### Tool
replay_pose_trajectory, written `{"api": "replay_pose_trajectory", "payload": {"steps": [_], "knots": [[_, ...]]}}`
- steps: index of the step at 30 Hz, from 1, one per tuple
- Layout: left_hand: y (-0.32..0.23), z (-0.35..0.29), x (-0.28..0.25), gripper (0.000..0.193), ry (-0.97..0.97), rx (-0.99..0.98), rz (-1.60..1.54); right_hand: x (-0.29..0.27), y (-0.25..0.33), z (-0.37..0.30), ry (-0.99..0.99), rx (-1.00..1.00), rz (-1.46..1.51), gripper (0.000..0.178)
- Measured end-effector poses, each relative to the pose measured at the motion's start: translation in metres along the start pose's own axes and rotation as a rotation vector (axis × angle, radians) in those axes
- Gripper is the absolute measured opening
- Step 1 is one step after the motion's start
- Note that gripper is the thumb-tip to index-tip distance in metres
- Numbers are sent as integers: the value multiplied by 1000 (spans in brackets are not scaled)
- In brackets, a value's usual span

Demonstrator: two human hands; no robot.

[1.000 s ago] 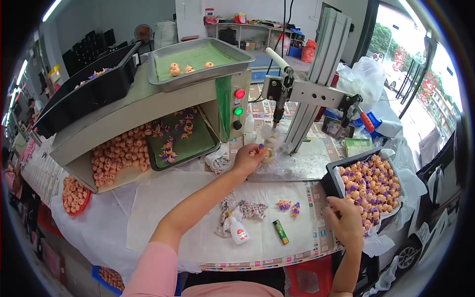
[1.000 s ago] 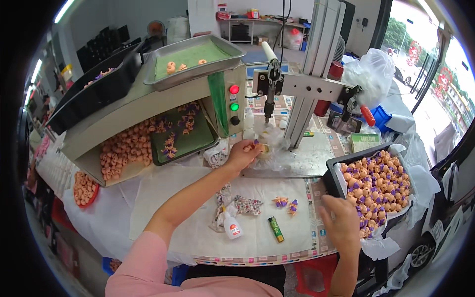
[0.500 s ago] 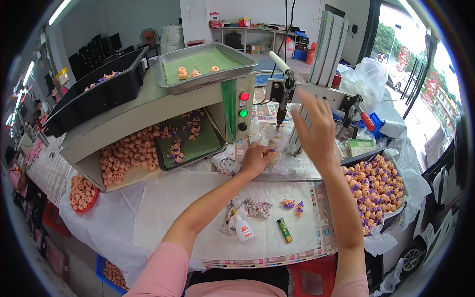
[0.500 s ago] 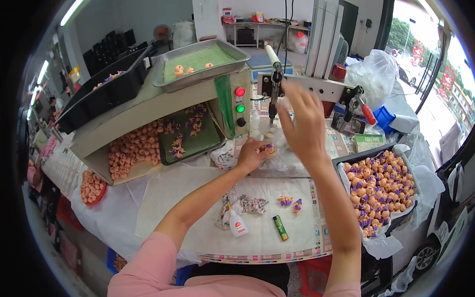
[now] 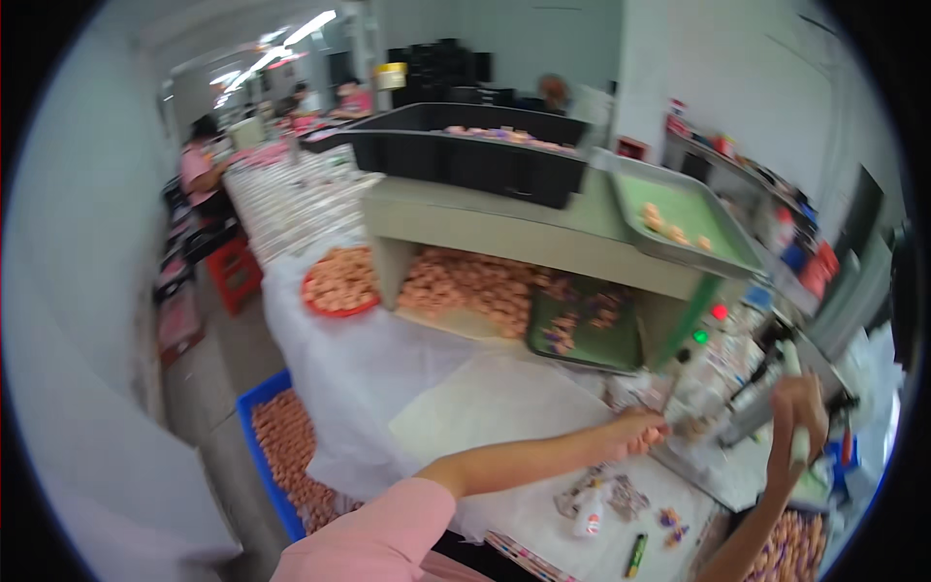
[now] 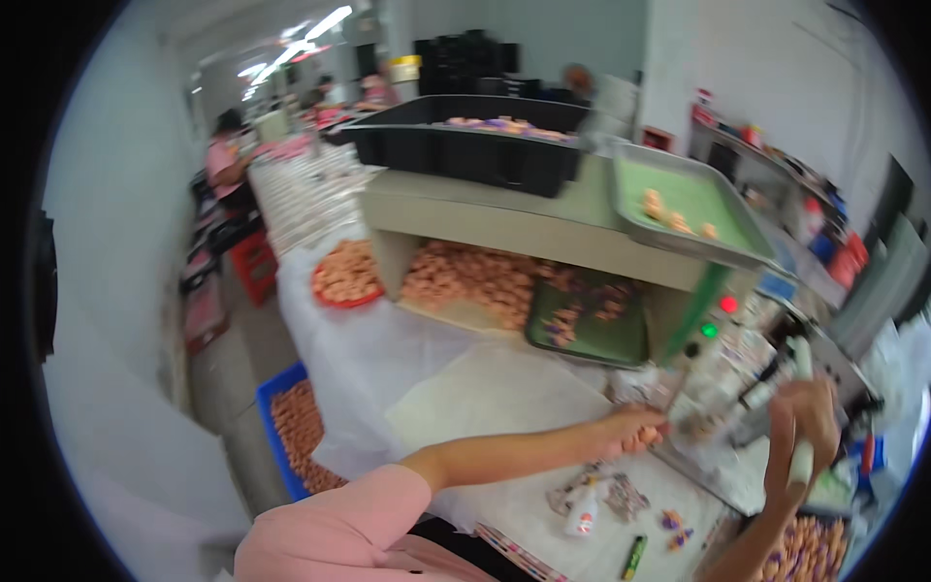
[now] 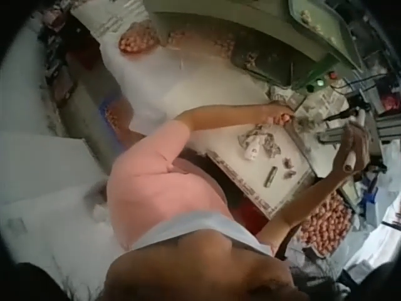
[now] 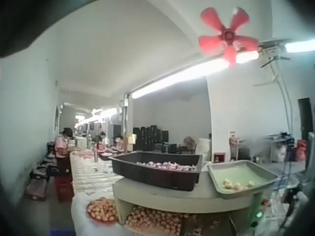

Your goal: Assembling small toy components at a factory workbench using glue and assembly fixtures.

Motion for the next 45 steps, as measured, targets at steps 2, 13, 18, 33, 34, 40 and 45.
{"api": "replay_pose_trajectory", "payload": {"steps": [2, 13, 18, 33, 34, 40, 45], "knots": [[2, -30, -4, 19, -104, 46, -156, 10, 9, -30, 119, -19, -291, 16], [40, -145, -23, 26, 28, 114, -715, 132, 66, -201, 237, 650, -198, 39], [52, -179, -11, 34, -125, 183, -476, 161, 64, -232, 310, 843, -205, 47], [84, -218, -19, 32, -114, 45, -515, 127, 64, -255, -90, 1104, 123, 36], [88, -218, -17, 33, -155, 25, -526, 124, 70, -250, -181, 1148, 195, 35], [111, -190, -13, 39, -62, 7, -563, 115, 73, -243, -256, 950, 195, 34], [126, -182, -6, 39, -48, -38, -519, 111, 73, -246, -202, 883, 112, 37]]}}
Point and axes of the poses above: each hand's wrist, its own z-axis towards the middle knuckle, its own x-axis out of the palm, y = z × x, the point moved 4 cm from there along z, towards the middle knuckle, and after that the axes turned 11 degrees about z, right-handed, at the moved point
